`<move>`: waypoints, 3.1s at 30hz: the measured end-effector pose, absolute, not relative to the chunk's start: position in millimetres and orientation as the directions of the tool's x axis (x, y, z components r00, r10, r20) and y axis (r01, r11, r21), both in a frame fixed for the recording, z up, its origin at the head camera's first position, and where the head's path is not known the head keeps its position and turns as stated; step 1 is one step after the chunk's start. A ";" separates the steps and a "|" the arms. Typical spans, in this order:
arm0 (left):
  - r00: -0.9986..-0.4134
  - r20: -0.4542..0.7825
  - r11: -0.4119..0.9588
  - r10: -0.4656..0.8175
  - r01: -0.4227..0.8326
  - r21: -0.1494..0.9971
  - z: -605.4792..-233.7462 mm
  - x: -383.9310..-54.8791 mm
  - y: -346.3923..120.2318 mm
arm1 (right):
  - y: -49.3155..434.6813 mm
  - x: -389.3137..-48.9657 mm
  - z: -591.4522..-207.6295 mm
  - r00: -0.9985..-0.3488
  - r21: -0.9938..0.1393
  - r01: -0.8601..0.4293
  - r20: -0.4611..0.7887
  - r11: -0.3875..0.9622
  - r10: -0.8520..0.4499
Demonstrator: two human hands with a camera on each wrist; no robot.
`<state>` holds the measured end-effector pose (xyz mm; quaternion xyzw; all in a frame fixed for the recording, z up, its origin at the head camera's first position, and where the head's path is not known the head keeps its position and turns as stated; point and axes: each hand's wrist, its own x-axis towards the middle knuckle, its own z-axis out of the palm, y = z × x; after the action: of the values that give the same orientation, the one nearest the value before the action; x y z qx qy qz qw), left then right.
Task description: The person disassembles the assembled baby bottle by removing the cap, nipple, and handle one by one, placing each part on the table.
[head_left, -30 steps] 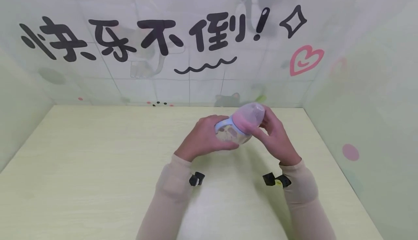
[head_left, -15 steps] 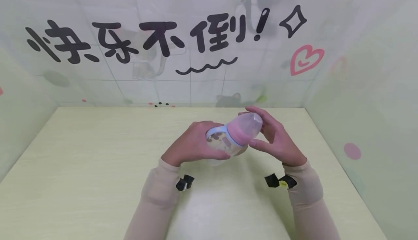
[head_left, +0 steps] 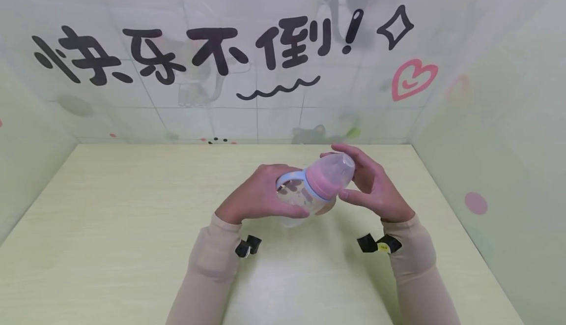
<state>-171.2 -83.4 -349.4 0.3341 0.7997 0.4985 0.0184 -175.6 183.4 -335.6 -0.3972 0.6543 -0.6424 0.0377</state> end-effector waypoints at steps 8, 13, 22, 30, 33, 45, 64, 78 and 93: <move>-0.777 0.299 0.286 0.553 0.514 0.809 -349.4 -172.2 -83.9 | 182.7 -177.1 -336.2 -0.680 -0.862 -0.490 0.473 -0.132 -0.561; -0.775 0.308 0.294 0.552 0.526 0.798 -349.6 -173.3 -83.8 | 181.7 -176.9 -335.8 -0.687 -0.858 -0.497 0.479 -0.127 -0.547; -0.802 0.308 0.326 0.511 0.513 0.794 -353.0 -176.2 -84.5 | 181.0 -176.5 -334.9 -0.758 -0.879 -0.472 0.441 -0.062 -0.480; -0.812 0.291 0.334 0.505 0.496 0.802 -355.7 -179.2 -85.4 | 181.6 -176.9 -333.0 -0.780 -0.871 -0.485 0.471 -0.077 -0.413; -0.813 0.287 0.341 0.507 0.495 0.799 -356.8 -180.4 -85.6 | 182.5 -176.3 -331.6 -0.787 -0.870 -0.484 0.482 -0.098 -0.386; -0.834 0.258 0.364 0.488 0.463 0.808 -359.1 -182.7 -89.9 | 192.2 -177.1 -326.4 -0.836 -0.869 -0.459 0.493 -0.187 -0.241; -0.848 0.297 0.367 0.438 0.471 0.802 -355.8 -182.8 -99.4 | 187.5 -204.2 -360.5 -0.892 -0.800 -0.450 0.386 0.397 -0.235; -0.851 0.320 0.343 0.416 0.473 0.811 -355.1 -183.8 -101.4 | 167.9 -210.4 -390.0 -0.870 -0.667 -0.479 0.272 0.570 -0.412; -0.847 0.341 0.349 0.408 0.489 0.799 -356.3 -183.7 -103.2 | 154.4 -208.4 -410.4 -0.860 -0.615 -0.459 0.129 0.641 -0.493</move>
<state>-183.7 -103.2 -356.3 0.2734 0.8202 0.5008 -0.0406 -208.4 154.4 -410.4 -0.2629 0.9056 -0.3319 0.0254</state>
